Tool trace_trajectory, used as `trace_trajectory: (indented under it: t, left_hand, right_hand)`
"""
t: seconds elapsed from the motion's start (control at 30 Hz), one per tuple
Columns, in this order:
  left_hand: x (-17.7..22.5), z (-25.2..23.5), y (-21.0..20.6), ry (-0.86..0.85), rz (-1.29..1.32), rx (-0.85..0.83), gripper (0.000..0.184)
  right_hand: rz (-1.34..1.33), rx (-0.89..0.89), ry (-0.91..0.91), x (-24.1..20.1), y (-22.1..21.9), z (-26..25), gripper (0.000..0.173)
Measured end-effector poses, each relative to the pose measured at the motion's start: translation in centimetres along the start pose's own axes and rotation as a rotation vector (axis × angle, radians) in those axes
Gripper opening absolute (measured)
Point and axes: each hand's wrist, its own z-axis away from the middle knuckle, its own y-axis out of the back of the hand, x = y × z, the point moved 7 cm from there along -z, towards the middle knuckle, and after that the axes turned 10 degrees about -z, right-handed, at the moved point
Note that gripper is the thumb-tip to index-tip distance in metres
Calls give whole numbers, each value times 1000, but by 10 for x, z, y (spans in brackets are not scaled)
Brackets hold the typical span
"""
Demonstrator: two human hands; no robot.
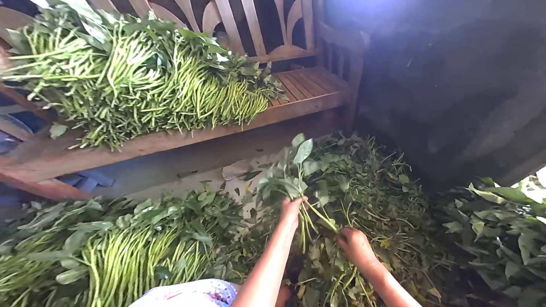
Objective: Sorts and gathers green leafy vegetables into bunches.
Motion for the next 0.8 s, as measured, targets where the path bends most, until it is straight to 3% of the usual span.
trace_trajectory:
  t: [0.1,0.17,0.3,0.33,0.43,0.5,0.63,0.8]
  left_hand:
    - [-28,-15,16,173,98,83,30]
    - [-46,-30,30,221,145,96,29]
    - [-57,-33,20,200,117,-49,36]
    - [-53,-29,13,187,101,-97,36]
    - [-40,-13,-6,161,90,-263,36]
    - [-33,1,-20,178,134,-349,36]
    - [-21,20,-32,280,270,-351,25]
    - [-42,6,-18,357,329,-180,19]
  right_hand:
    - [-232,244,109,2,16,8,28]
    - [-301,219,81,10,25,12,27]
    - [-16,-558,-349,27,-11,31,43]
    - [44,-589,-362,27,-15,32,48]
    - [27,-231,-139,1,8,11,51]
    - [2,-121,-23,-10,8,-1,54]
    - [-33,-102,43,-4,-11,-8,41]
    - [-179,-191,105,-8,-32,0,47]
